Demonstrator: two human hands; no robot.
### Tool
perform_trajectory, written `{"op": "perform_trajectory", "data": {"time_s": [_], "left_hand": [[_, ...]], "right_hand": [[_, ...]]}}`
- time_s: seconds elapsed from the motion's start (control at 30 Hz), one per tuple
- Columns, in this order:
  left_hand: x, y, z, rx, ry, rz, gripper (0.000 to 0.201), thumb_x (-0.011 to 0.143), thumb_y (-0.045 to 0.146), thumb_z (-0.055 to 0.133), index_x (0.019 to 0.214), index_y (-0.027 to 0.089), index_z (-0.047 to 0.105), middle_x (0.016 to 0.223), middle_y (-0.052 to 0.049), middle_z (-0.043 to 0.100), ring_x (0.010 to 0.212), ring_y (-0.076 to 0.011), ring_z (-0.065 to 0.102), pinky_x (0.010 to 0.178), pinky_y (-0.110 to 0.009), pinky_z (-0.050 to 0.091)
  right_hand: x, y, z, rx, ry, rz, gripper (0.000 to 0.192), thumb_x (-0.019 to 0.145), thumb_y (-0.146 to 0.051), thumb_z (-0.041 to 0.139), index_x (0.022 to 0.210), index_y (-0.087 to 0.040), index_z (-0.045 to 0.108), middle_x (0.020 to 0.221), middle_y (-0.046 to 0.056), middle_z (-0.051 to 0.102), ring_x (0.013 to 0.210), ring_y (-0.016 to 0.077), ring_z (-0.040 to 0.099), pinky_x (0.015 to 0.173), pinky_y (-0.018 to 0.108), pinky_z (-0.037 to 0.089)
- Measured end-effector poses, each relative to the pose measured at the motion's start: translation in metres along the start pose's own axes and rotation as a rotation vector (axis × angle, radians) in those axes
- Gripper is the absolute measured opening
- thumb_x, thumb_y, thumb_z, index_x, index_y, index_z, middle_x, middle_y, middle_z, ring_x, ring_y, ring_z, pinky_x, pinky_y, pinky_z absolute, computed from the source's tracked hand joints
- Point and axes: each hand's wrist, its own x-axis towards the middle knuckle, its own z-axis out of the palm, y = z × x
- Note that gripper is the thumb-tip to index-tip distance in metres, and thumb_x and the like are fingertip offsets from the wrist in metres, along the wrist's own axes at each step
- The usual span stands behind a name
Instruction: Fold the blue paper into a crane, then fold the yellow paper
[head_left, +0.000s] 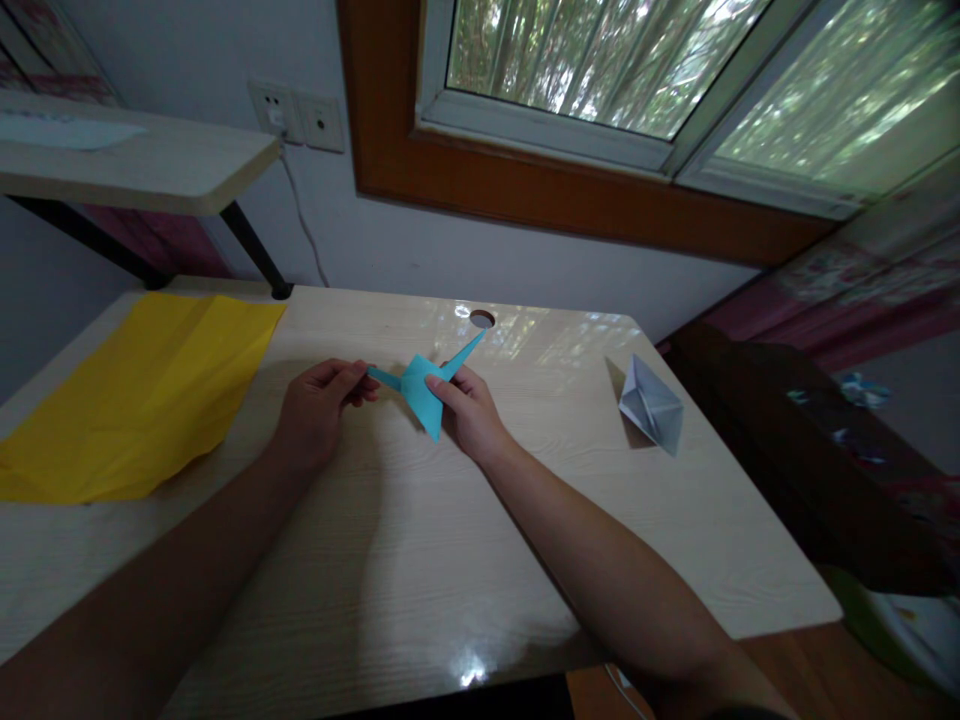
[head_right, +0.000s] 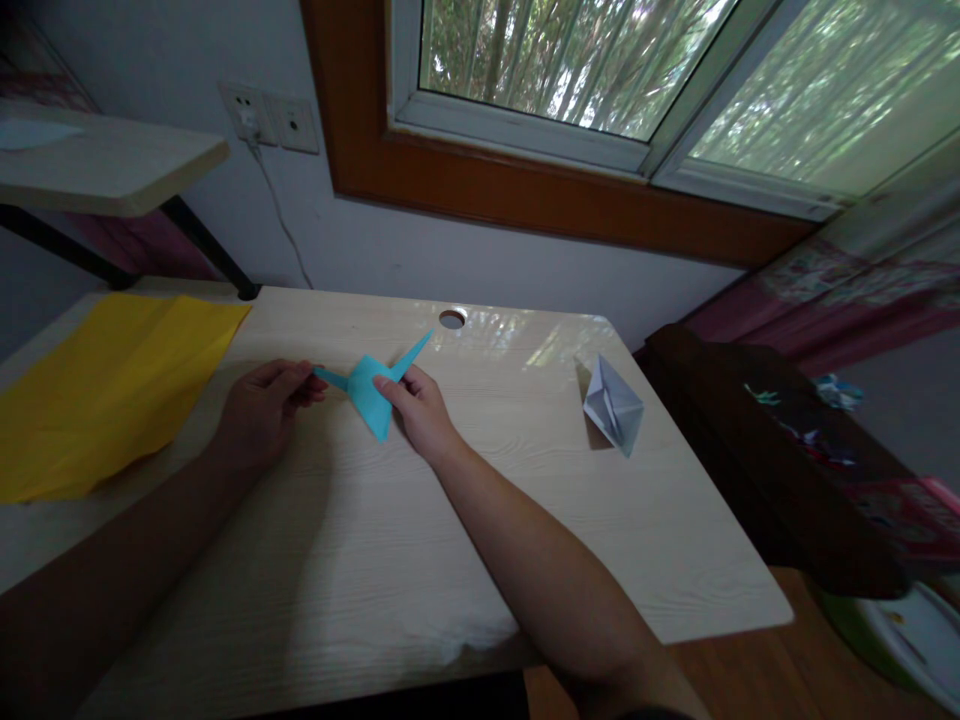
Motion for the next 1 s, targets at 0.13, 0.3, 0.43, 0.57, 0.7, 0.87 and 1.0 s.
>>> {"op": "perform_trajectory", "data": {"time_s": [0.13,0.3,0.43,0.57,0.7,0.87,1.0], "left_hand": [[0.0004,-0.0014,-0.0006,0.054,-0.013,0.027,0.024,0.082,0.041,0.075,0.076,0.018,0.072,0.072,-0.003,0.073,0.063,-0.0144,0.065,0.059,-0.026,0.048],[0.0019,-0.0053,-0.0027,0.088,-0.038,0.058,0.025,0.086,0.043,0.071,0.077,0.019,0.071,0.073,-0.003,0.074,0.062,-0.015,0.066,0.059,-0.027,0.049],[0.0022,-0.0064,-0.0034,0.077,-0.052,0.08,0.024,0.088,0.041,0.071,0.078,0.019,0.071,0.072,-0.003,0.073,0.062,-0.0142,0.066,0.058,-0.026,0.05],[0.0017,-0.0066,-0.0029,0.064,-0.069,0.109,0.023,0.09,0.041,0.07,0.085,0.018,0.07,0.074,-0.003,0.072,0.064,-0.0143,0.068,0.056,-0.024,0.049],[-0.0003,-0.0063,-0.0017,0.02,-0.145,0.133,0.033,0.09,0.045,0.071,0.108,0.019,0.065,0.08,-0.002,0.074,0.066,-0.0153,0.072,0.055,-0.023,0.051],[-0.0028,-0.0049,0.0006,-0.014,-0.23,0.159,0.061,0.086,0.049,0.076,0.132,0.023,0.045,0.088,-0.002,0.076,0.066,-0.0174,0.074,0.056,-0.026,0.054],[-0.0041,-0.0058,0.0045,0.054,-0.288,0.112,0.042,0.084,0.046,0.078,0.107,0.019,0.056,0.089,-0.004,0.075,0.072,-0.0182,0.074,0.06,-0.027,0.056]], "right_hand": [[-0.0006,-0.0008,0.0006,0.018,0.009,0.011,0.026,0.077,-0.042,0.082,0.084,-0.021,0.069,0.077,-0.001,0.065,0.069,0.0141,0.055,0.067,0.029,0.044],[-0.0007,-0.0025,0.0007,0.017,0.006,0.003,0.025,0.077,-0.042,0.082,0.083,-0.021,0.069,0.078,-0.001,0.065,0.07,0.015,0.055,0.068,0.029,0.045],[-0.0003,-0.0031,0.0007,-0.003,0.001,-0.009,0.024,0.078,-0.042,0.081,0.084,-0.022,0.069,0.079,0.0,0.065,0.07,0.015,0.055,0.067,0.029,0.045],[0.0002,-0.0018,0.0004,-0.013,-0.001,-0.01,0.025,0.078,-0.043,0.081,0.083,-0.022,0.069,0.077,-0.001,0.063,0.069,0.0144,0.054,0.068,0.029,0.043],[0.0003,-0.0016,0.0002,-0.026,0.007,-0.012,0.026,0.079,-0.044,0.081,0.085,-0.022,0.069,0.079,-0.001,0.064,0.071,0.0149,0.054,0.069,0.03,0.044],[-0.0004,-0.0042,0.0004,-0.086,0.051,-0.021,0.029,0.081,-0.047,0.079,0.08,-0.021,0.066,0.07,-0.003,0.057,0.064,0.0127,0.048,0.063,0.028,0.038],[-0.0011,-0.0059,0.0017,-0.078,0.049,-0.039,0.031,0.085,-0.048,0.075,0.076,-0.021,0.063,0.063,-0.004,0.053,0.059,0.0113,0.044,0.059,0.027,0.034]]}}
